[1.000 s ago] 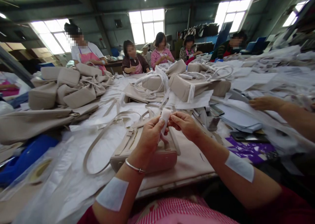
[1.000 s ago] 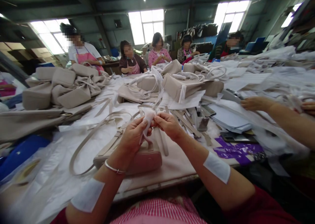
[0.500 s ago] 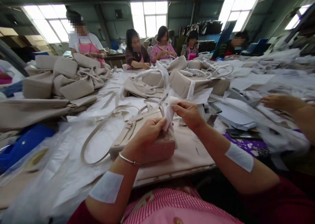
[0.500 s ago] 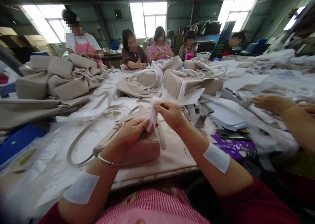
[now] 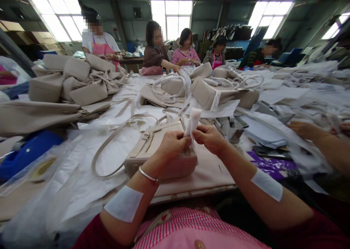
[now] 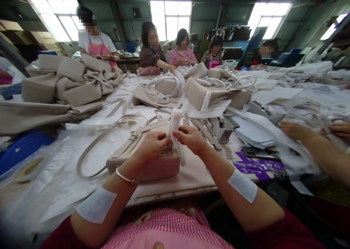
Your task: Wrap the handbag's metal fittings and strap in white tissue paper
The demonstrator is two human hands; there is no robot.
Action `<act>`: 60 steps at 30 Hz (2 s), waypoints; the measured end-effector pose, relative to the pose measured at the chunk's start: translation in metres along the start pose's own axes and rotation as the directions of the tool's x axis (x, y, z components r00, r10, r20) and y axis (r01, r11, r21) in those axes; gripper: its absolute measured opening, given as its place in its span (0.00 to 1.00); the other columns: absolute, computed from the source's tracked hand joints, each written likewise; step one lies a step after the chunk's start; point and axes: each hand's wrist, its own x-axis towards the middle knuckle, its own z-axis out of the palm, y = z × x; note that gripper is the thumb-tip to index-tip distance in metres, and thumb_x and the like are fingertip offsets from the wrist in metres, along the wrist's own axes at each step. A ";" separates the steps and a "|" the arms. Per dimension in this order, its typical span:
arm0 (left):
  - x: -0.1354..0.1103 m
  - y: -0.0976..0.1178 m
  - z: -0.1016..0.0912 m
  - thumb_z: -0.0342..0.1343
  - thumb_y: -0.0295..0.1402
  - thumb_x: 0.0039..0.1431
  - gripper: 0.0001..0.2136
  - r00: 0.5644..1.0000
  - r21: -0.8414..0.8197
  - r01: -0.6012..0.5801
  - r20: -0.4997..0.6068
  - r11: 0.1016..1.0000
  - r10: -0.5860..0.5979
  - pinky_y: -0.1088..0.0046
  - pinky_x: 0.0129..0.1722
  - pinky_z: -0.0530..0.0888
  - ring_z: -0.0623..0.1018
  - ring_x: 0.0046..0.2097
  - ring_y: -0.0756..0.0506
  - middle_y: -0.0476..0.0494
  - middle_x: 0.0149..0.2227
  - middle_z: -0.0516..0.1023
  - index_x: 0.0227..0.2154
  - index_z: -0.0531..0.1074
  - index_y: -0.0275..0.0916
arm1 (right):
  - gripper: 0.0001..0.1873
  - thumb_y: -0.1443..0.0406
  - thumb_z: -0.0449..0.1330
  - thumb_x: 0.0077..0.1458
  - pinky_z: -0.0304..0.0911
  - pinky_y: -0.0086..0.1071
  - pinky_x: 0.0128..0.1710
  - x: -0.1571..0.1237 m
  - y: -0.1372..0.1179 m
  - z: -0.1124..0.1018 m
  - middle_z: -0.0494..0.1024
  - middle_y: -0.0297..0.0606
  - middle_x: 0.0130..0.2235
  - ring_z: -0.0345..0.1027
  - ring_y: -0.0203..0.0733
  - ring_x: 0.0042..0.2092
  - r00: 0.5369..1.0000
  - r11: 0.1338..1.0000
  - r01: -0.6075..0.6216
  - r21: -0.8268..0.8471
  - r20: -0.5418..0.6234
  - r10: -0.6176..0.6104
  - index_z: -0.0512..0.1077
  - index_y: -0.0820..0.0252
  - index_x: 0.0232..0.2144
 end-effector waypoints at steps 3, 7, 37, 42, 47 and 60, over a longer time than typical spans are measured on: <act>0.003 -0.005 0.005 0.56 0.33 0.54 0.11 0.991 0.160 -0.084 -0.086 0.984 0.099 0.75 0.23 0.60 0.66 0.23 0.50 0.49 0.19 0.72 0.20 0.76 0.35 | 0.20 0.52 0.70 0.43 0.55 0.28 0.24 0.003 0.006 0.010 0.71 0.31 0.23 0.58 0.33 0.24 0.995 0.995 0.008 -0.099 -0.099 -0.018 0.77 0.64 0.29; 0.001 -0.007 0.006 0.55 0.30 0.55 0.09 0.979 0.216 -0.155 -0.093 0.964 0.179 0.73 0.27 0.63 0.70 0.27 0.48 0.46 0.23 0.76 0.24 0.77 0.35 | 0.14 0.57 0.68 0.46 0.62 0.30 0.30 0.006 0.013 0.017 0.76 0.33 0.27 0.66 0.37 0.29 0.966 0.972 0.058 -0.227 -0.234 -0.112 0.77 0.62 0.28; -0.001 0.001 -0.002 0.54 0.42 0.61 0.16 0.993 0.020 -0.069 0.096 0.997 0.067 0.74 0.29 0.67 0.73 0.29 0.48 0.43 0.28 0.79 0.30 0.80 0.34 | 0.18 0.52 0.67 0.48 0.50 0.28 0.23 -0.004 0.022 0.002 0.67 0.28 0.22 0.54 0.31 0.23 0.997 0.991 0.076 0.106 -0.033 -0.073 0.76 0.61 0.33; -0.002 -0.004 0.008 0.52 0.35 0.61 0.13 0.984 0.271 -0.158 -0.032 0.949 0.173 0.73 0.28 0.63 0.69 0.27 0.49 0.47 0.24 0.74 0.25 0.75 0.35 | 0.14 0.56 0.64 0.53 0.61 0.30 0.31 -0.006 0.019 0.007 0.74 0.33 0.28 0.64 0.36 0.29 0.975 0.971 0.126 -0.205 -0.154 -0.159 0.75 0.62 0.32; -0.008 0.000 0.008 0.49 0.32 0.62 0.11 0.970 0.296 -0.214 -0.051 0.931 0.239 0.72 0.31 0.64 0.69 0.29 0.49 0.47 0.25 0.74 0.25 0.71 0.36 | 0.13 0.57 0.59 0.56 0.58 0.30 0.29 -0.005 0.020 0.020 0.71 0.34 0.25 0.63 0.37 0.28 0.904 0.878 0.179 -0.444 -0.278 -0.325 0.70 0.62 0.28; -0.021 0.010 0.009 0.53 0.36 0.63 0.12 0.987 0.197 -0.143 -0.041 0.970 0.154 0.73 0.28 0.62 0.68 0.27 0.49 0.48 0.25 0.75 0.27 0.73 0.36 | 0.14 0.56 0.59 0.57 0.58 0.30 0.29 -0.004 0.024 0.026 0.70 0.33 0.26 0.62 0.38 0.29 0.921 0.944 0.146 -0.296 -0.308 -0.239 0.70 0.61 0.28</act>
